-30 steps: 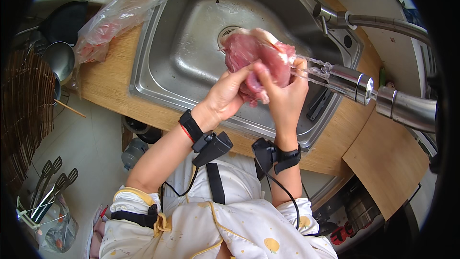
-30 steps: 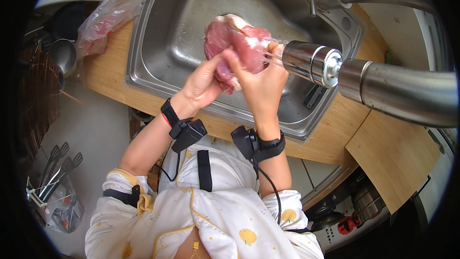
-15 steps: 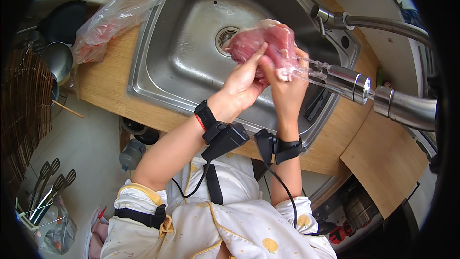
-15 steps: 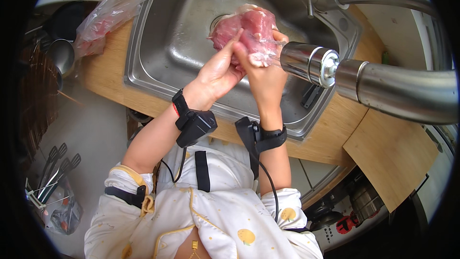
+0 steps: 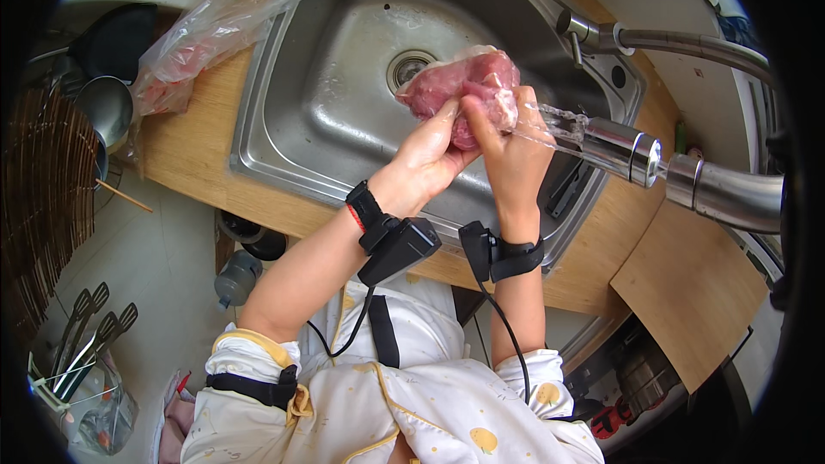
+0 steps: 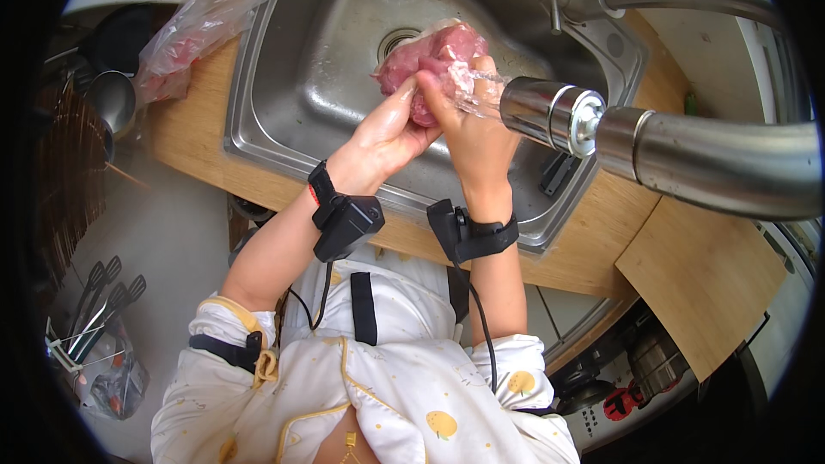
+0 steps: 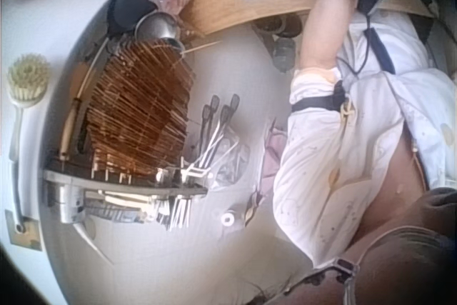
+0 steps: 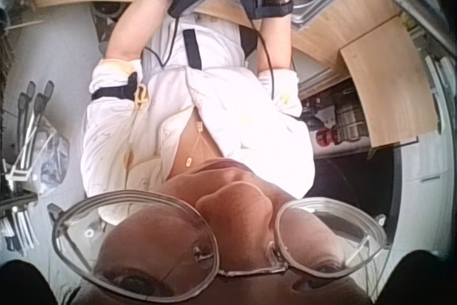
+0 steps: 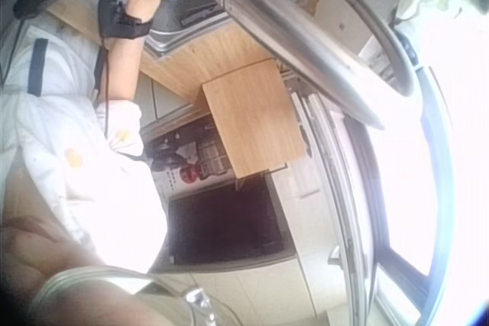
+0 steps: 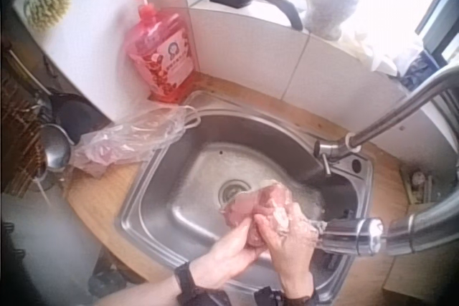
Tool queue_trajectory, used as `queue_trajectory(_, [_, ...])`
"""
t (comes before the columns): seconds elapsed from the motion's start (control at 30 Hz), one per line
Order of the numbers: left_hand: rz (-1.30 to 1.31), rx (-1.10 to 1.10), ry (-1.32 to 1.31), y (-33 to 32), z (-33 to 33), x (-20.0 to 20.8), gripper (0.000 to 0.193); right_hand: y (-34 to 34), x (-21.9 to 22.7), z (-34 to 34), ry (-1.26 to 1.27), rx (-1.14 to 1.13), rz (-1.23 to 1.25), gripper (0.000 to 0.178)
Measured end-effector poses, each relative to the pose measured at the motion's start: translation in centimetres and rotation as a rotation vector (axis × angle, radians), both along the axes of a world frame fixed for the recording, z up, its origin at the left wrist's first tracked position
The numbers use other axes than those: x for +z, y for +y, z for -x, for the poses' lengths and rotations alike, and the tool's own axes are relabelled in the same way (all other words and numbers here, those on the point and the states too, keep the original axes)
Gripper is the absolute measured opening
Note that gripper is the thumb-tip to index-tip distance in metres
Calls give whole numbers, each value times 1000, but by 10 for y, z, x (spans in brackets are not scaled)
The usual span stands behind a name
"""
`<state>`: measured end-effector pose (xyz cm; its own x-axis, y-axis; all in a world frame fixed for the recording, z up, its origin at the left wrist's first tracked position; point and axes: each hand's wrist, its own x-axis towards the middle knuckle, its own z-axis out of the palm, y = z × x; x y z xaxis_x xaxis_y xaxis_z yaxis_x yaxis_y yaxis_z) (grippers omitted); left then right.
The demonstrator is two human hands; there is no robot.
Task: The person rinses a raw pork cut under running water in a kitchen sink, turning it to wet all sides. After rinsing, the person places the meat into a clear plastic bag on the countertop.
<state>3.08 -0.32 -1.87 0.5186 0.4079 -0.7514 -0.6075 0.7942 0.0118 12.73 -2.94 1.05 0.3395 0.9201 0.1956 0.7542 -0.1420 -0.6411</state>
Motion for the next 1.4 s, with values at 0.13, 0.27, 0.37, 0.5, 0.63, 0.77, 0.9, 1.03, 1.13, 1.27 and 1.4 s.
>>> queue_trajectory(0.13, [7, 30, -27, 0, 5, 6, 35, 6, -1, -8, 148, 16, 24, 18])
queue_trajectory(0.27, [4, 20, 3, 2, 8, 7, 36, -3, -11, -8, -91, 56, -192, 20])
queue_trajectory(0.37, [38, 20, 23, 5, 10, 6, 36, -19, -10, -1, -93, -59, 162, 22])
queue_trajectory(0.5, [-36, 25, -27, 9, 17, 1, 35, -24, -8, 21, 165, 44, -42, 38])
queue_trajectory(0.63, [-66, -10, -82, 5, 24, 0, 35, -17, -9, 38, 86, -35, -136, 44])
queue_trajectory(0.77, [-62, -58, -22, 0, 11, 3, 34, -7, -13, 19, 31, -81, -129, 23])
queue_trajectory(0.9, [7, -38, 14, -8, -8, 8, 38, -15, -12, -14, 68, -168, 67, 21])
queue_trajectory(1.03, [-20, -65, 103, -10, -24, 4, 35, -29, -13, -22, 10, -2, -32, 28])
queue_trajectory(1.13, [-113, -100, 61, -17, -32, -1, 34, -29, -20, -26, -34, -49, -99, 28])
queue_trajectory(1.27, [-81, -6, 188, -24, -36, -3, 35, -17, -34, -35, -13, -22, -112, 23])
queue_trajectory(1.4, [-86, 50, 160, -19, -24, -2, 40, -13, -42, -34, -5, 44, -190, 15])
